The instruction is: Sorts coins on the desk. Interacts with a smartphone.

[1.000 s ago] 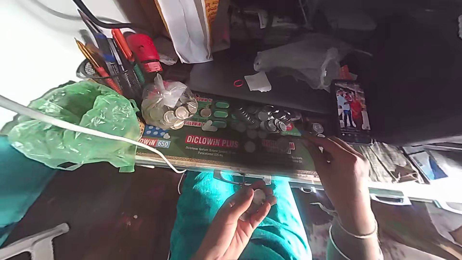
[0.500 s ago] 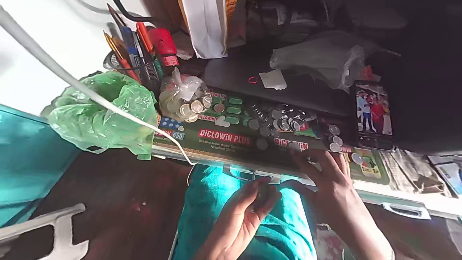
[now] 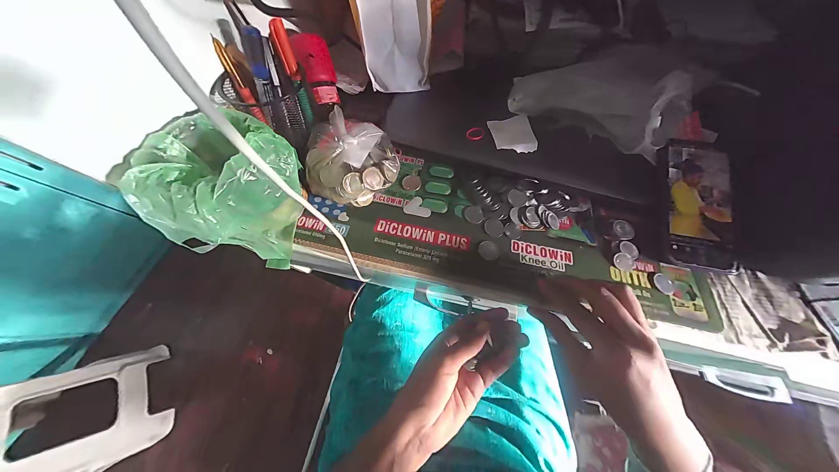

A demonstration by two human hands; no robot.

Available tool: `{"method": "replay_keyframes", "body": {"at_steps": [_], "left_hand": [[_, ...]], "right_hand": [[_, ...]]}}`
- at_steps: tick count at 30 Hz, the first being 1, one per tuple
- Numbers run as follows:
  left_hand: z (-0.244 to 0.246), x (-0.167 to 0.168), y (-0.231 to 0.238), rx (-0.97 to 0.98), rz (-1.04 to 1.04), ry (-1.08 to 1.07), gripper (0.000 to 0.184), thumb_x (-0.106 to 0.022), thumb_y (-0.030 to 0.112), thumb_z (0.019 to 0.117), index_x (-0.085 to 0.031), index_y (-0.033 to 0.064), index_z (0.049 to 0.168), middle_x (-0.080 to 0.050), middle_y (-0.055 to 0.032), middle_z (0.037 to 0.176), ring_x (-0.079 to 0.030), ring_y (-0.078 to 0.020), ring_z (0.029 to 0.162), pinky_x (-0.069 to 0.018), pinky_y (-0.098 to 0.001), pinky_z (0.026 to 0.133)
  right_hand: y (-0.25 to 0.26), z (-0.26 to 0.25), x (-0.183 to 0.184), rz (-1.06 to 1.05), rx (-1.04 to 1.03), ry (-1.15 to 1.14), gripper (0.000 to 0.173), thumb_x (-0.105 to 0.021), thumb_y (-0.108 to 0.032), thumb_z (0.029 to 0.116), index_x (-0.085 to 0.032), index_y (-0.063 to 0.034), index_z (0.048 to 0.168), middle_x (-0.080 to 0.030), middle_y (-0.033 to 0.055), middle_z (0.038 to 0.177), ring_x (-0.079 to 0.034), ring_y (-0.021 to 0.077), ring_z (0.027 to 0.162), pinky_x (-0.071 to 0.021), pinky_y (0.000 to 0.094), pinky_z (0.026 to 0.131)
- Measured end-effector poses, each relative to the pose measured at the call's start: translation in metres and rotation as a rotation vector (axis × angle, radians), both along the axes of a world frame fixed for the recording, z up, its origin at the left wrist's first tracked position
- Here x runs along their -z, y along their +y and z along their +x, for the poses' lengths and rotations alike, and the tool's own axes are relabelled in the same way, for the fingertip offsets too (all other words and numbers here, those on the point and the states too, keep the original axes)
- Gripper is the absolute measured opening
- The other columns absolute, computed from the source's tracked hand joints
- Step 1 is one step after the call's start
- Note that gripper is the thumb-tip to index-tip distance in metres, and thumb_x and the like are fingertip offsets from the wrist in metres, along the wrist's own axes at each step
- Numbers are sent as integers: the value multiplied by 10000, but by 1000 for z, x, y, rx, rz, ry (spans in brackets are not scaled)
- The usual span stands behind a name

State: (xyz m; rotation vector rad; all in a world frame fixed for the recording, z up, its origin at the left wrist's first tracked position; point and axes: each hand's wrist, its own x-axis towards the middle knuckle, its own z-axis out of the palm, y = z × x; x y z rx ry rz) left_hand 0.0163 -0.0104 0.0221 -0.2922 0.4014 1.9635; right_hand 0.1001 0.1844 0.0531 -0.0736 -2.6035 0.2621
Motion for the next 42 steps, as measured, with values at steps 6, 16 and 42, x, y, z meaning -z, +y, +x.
{"method": "replay_keyframes", "body": {"at_steps": [6, 16, 42], "left_hand": [[1, 3, 0, -10, 71, -28, 287, -446, 50, 1061, -618, -31, 1276, -693, -195, 1219, -689, -281, 1156, -545, -358, 1032], [-2, 2, -9, -63, 41, 35, 281, -505, 62, 1044, -653, 13, 1279, -730, -116, 1131, -733, -184, 1014, -591, -298, 936], [-15, 5, -29, -198, -104, -24, 321, -418, -28, 1038, -661, -13, 1247, -714, -139, 1190, -718, -215, 1080, -585, -329, 967]], "right_hand": [[-11, -2, -2, -9, -107, 124, 129, -650, -137, 1001, -773, -106, 1027, -735, 58, 953, -631, 173, 889, -468, 288, 806], [-34, -25, -7, -256, -302, -42, 170, -627, -279, 1014, -765, -188, 973, -695, -12, 928, -615, 106, 933, -478, 244, 836], [-49, -61, 11, 26, -261, 106, 130, -666, -147, 970, -793, -122, 986, -732, 59, 983, -631, 215, 936, -478, 330, 818]]}}
